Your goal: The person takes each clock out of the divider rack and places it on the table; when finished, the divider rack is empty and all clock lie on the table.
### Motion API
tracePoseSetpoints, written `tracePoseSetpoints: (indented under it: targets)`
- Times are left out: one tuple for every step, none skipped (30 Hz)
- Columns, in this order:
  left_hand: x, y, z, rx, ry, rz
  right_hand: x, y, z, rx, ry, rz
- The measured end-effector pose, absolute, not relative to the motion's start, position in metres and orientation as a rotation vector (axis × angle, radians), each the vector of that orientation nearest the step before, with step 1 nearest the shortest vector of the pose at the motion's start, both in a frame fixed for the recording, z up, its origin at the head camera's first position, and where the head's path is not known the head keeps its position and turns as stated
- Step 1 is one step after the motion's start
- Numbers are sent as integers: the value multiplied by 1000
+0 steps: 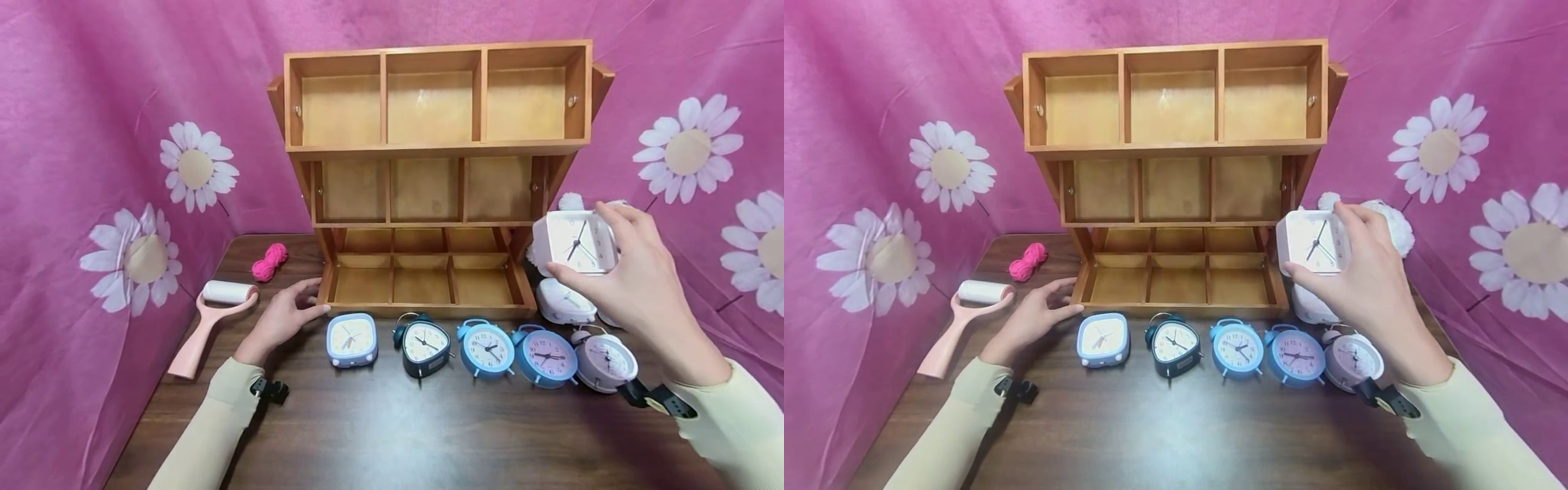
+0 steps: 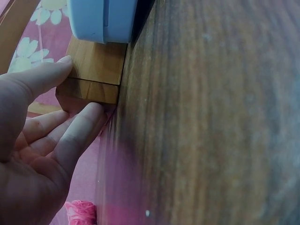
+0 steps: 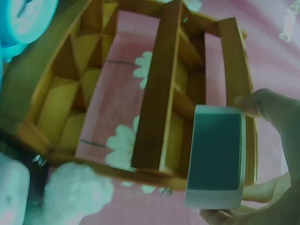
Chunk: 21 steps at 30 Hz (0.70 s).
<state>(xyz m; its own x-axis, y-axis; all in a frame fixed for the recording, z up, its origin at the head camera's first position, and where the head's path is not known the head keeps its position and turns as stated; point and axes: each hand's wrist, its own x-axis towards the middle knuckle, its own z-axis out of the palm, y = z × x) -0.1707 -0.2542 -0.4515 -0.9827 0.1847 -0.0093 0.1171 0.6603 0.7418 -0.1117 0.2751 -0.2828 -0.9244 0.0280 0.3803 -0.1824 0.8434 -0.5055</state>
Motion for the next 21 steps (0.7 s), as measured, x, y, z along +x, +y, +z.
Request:
tracePoseSetpoints:
  targets:
    - [-171, -254, -452, 257, 2786, 1236, -111, 279, -286, 119, -2651, 770]
    - [-172, -254, -452, 260, 2787, 1238, -110, 283, -289, 121, -2653, 764]
    - [-172, -254, -452, 262, 2787, 1241, -109, 287, -292, 119, -2656, 762]
    - [-173, -254, -452, 261, 2787, 1242, -108, 290, -295, 117, -2658, 761]
    - [-173, -255, -453, 262, 2788, 1244, -107, 294, -298, 113, -2661, 763]
    - [-173, -255, -453, 263, 2790, 1244, -106, 298, -301, 111, -2663, 764]
    - [-173, -255, -454, 262, 2792, 1242, -105, 302, -305, 111, -2668, 764]
    - [-173, -255, -454, 260, 2795, 1241, -103, 306, -308, 109, -2673, 762]
    - [-172, -255, -454, 259, 2797, 1239, -102, 311, -312, 107, -2679, 764]
    - [-172, -255, -454, 260, 2798, 1235, -100, 316, -317, 106, -2684, 763]
    - [-171, -255, -454, 262, 2799, 1232, -99, 321, -321, 103, -2691, 760]
    - [-171, -255, -454, 257, 2800, 1227, -97, 325, -326, 102, -2696, 756]
    - [-170, -255, -454, 253, 2800, 1224, -94, 330, -330, 96, -2702, 754]
    - [-170, -255, -454, 251, 2798, 1221, -92, 335, -335, 90, -2704, 752]
    - [-170, -255, -454, 252, 2797, 1218, -90, 340, -339, 83, -2706, 754]
    - [-170, -255, -454, 253, 2795, 1217, -88, 345, -342, 77, -2709, 751]
    - [-170, -255, -454, 249, 2795, 1220, -86, 350, -346, 71, -2711, 752]
    - [-170, -255, -454, 243, 2795, 1222, -84, 355, -349, 66, -2710, 751]
    - [-170, -255, -454, 243, 2796, 1224, -82, 360, -352, 57, -2710, 749]
    - [-171, -255, -454, 248, 2797, 1223, -81, 365, -354, 53, -2710, 745]
    - [-171, -255, -454, 251, 2797, 1225, -79, 370, -357, 43, -2712, 738]
